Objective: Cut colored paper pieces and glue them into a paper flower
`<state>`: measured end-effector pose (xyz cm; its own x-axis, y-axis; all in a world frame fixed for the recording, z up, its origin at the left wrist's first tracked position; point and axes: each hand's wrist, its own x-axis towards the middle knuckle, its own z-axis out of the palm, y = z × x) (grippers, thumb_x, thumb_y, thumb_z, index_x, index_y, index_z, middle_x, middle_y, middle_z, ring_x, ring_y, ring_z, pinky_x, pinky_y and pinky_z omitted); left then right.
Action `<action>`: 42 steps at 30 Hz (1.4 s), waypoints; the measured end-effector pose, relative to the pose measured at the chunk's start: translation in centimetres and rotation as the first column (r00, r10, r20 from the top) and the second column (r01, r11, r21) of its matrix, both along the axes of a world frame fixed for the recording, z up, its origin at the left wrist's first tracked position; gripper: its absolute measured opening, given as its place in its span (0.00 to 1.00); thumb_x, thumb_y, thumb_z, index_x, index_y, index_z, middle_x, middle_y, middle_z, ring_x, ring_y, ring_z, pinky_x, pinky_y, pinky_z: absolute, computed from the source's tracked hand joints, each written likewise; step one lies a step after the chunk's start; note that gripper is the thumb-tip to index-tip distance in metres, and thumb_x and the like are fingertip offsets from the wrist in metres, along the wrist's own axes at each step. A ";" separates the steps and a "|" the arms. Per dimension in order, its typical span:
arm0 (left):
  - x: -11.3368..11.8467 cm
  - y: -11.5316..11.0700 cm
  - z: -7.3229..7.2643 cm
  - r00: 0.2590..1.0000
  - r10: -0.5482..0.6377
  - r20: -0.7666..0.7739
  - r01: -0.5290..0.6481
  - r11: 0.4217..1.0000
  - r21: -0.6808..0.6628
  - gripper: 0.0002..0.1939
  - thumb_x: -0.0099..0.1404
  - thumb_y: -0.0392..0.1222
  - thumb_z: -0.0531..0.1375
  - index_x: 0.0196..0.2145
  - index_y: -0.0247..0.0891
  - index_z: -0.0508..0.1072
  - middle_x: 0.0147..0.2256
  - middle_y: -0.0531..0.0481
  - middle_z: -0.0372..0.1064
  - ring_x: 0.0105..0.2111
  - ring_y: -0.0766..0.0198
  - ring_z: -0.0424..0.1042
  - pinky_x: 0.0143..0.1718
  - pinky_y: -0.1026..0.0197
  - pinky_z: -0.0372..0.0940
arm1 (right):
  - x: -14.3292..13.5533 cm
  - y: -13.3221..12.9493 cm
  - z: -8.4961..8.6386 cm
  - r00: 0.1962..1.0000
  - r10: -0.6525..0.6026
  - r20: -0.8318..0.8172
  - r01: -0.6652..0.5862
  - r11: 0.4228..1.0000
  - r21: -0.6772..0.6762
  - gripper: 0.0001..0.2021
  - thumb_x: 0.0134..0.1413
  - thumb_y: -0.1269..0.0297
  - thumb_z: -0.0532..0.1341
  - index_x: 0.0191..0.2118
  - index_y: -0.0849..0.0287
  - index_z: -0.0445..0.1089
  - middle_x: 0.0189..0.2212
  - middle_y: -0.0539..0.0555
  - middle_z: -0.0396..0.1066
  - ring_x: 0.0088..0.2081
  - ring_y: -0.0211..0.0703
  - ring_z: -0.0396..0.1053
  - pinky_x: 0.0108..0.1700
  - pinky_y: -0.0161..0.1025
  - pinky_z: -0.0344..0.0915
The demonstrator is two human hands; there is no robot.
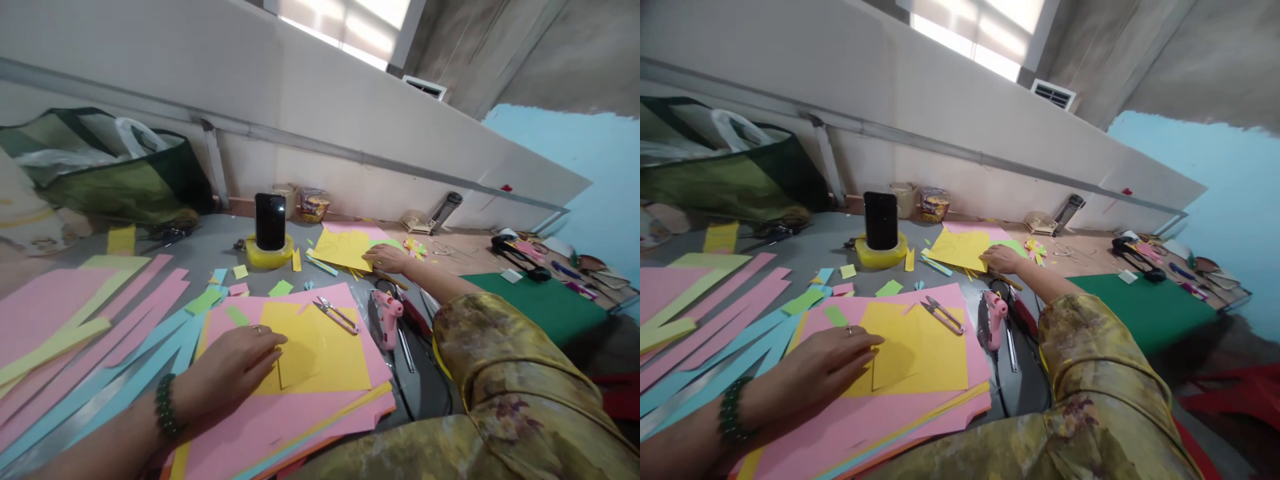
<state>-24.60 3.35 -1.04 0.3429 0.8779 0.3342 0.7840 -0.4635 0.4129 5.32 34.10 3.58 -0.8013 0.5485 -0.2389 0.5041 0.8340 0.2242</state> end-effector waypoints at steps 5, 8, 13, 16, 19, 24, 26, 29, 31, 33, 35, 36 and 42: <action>-0.1 0.0 -0.1 1.000 -0.003 -0.020 0.004 1.000 0.015 0.18 0.70 0.41 0.48 0.39 0.40 0.78 0.33 0.46 0.79 0.32 0.58 0.78 0.33 0.59 0.69 | -0.4 -0.3 0.3 0.996 -0.068 -0.062 0.072 0.995 0.065 0.19 0.61 0.70 0.54 0.54 0.56 0.75 0.51 0.58 0.77 0.51 0.48 0.74 0.54 0.42 0.66; -0.1 -0.1 -0.1 0.999 -0.005 -0.036 0.005 1.000 0.006 0.19 0.70 0.41 0.48 0.39 0.40 0.78 0.33 0.45 0.79 0.32 0.57 0.77 0.33 0.59 0.69 | -0.3 -0.2 1.3 0.978 -0.153 -0.139 0.176 0.970 0.168 0.20 0.61 0.69 0.54 0.54 0.54 0.75 0.50 0.57 0.78 0.50 0.50 0.74 0.51 0.42 0.67; -0.1 0.0 0.1 0.999 -0.018 -0.046 0.018 1.000 0.014 0.20 0.71 0.42 0.47 0.41 0.39 0.79 0.33 0.45 0.80 0.32 0.57 0.78 0.33 0.59 0.69 | 0.5 0.6 5.4 0.917 -0.280 -0.285 0.373 0.854 0.363 0.21 0.65 0.68 0.47 0.53 0.61 0.74 0.47 0.65 0.76 0.48 0.56 0.71 0.45 0.44 0.64; -0.1 0.1 0.2 0.999 -0.020 -0.037 0.020 1.000 0.009 0.20 0.71 0.42 0.47 0.41 0.39 0.79 0.33 0.45 0.80 0.32 0.57 0.78 0.33 0.59 0.69 | 1.1 0.4 7.5 0.905 -0.288 -0.312 0.405 0.806 0.432 0.20 0.64 0.68 0.48 0.50 0.67 0.74 0.47 0.71 0.74 0.48 0.59 0.69 0.43 0.45 0.61; 0.0 0.1 0.1 0.998 -0.016 -0.061 0.016 1.000 0.005 0.21 0.71 0.42 0.46 0.40 0.38 0.79 0.33 0.45 0.80 0.32 0.57 0.78 0.34 0.59 0.69 | 1.4 -0.3 7.8 0.917 -0.278 -0.287 0.387 0.794 0.468 0.19 0.63 0.69 0.49 0.46 0.71 0.75 0.44 0.73 0.75 0.48 0.60 0.68 0.40 0.44 0.59; 0.1 0.1 0.2 0.995 -0.026 -0.101 0.024 0.999 -0.021 0.21 0.72 0.41 0.46 0.41 0.38 0.79 0.35 0.44 0.80 0.33 0.57 0.78 0.34 0.58 0.70 | 1.6 -0.6 8.1 0.902 -0.314 -0.296 0.428 0.745 0.512 0.17 0.61 0.68 0.51 0.43 0.69 0.76 0.42 0.71 0.76 0.46 0.57 0.67 0.35 0.41 0.57; 0.0 0.1 0.2 0.995 -0.028 -0.097 0.025 0.999 -0.032 0.20 0.72 0.41 0.47 0.41 0.38 0.79 0.36 0.44 0.80 0.34 0.57 0.78 0.35 0.59 0.70 | 1.7 0.1 9.0 0.875 -0.349 -0.335 0.482 0.699 0.529 0.17 0.60 0.68 0.51 0.43 0.68 0.76 0.42 0.70 0.75 0.46 0.58 0.68 0.33 0.40 0.57; -0.1 0.2 0.2 0.996 -0.024 -0.090 0.021 0.999 -0.031 0.20 0.72 0.42 0.47 0.41 0.38 0.79 0.36 0.44 0.80 0.34 0.57 0.78 0.35 0.59 0.70 | 1.8 1.4 10.9 0.773 -0.449 -0.448 0.633 0.582 0.509 0.16 0.57 0.68 0.53 0.44 0.66 0.76 0.43 0.69 0.75 0.43 0.58 0.70 0.33 0.40 0.58; -0.2 0.3 0.1 0.995 -0.021 -0.096 0.019 1.000 -0.025 0.21 0.72 0.42 0.46 0.40 0.38 0.79 0.36 0.43 0.80 0.33 0.56 0.78 0.34 0.59 0.70 | 1.8 2.2 11.9 0.665 -0.508 -0.548 0.746 0.486 0.455 0.16 0.55 0.68 0.55 0.45 0.65 0.75 0.42 0.67 0.75 0.40 0.56 0.71 0.34 0.40 0.60; -0.2 0.3 0.0 0.995 -0.027 -0.095 0.026 1.000 -0.015 0.21 0.72 0.42 0.46 0.40 0.37 0.79 0.35 0.43 0.80 0.33 0.56 0.78 0.34 0.58 0.70 | 1.7 2.6 12.6 0.583 -0.514 -0.629 0.810 0.424 0.405 0.15 0.54 0.69 0.56 0.45 0.64 0.74 0.38 0.66 0.75 0.38 0.56 0.72 0.35 0.42 0.60; -0.3 0.3 0.0 0.996 -0.032 -0.088 0.031 0.999 -0.011 0.21 0.72 0.42 0.47 0.41 0.37 0.79 0.35 0.43 0.80 0.33 0.56 0.78 0.34 0.58 0.69 | 1.5 2.5 12.9 0.585 -0.447 -0.677 0.805 0.422 0.416 0.15 0.56 0.69 0.53 0.46 0.65 0.72 0.36 0.66 0.75 0.38 0.57 0.71 0.35 0.43 0.60; -0.2 0.3 0.0 0.996 -0.033 -0.086 0.032 0.999 -0.015 0.20 0.72 0.42 0.47 0.41 0.36 0.79 0.34 0.43 0.79 0.33 0.56 0.78 0.34 0.58 0.69 | 1.3 2.3 12.8 0.624 -0.392 -0.676 0.771 0.448 0.452 0.15 0.57 0.69 0.52 0.46 0.66 0.71 0.36 0.66 0.75 0.40 0.58 0.70 0.35 0.43 0.59; -0.2 0.2 0.1 0.995 -0.036 -0.098 0.033 0.999 -0.031 0.19 0.71 0.40 0.48 0.42 0.37 0.79 0.34 0.44 0.79 0.33 0.56 0.77 0.35 0.58 0.69 | -0.4 -0.4 8.7 0.954 -0.212 -0.213 0.295 0.792 0.535 0.16 0.61 0.72 0.48 0.46 0.69 0.72 0.42 0.72 0.75 0.50 0.60 0.64 0.36 0.41 0.57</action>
<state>-24.76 3.51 -0.90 0.4031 0.8738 0.2720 0.8052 -0.4799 0.3485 4.91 33.73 12.25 -0.6157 0.7407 0.2688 0.7395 0.4254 0.5217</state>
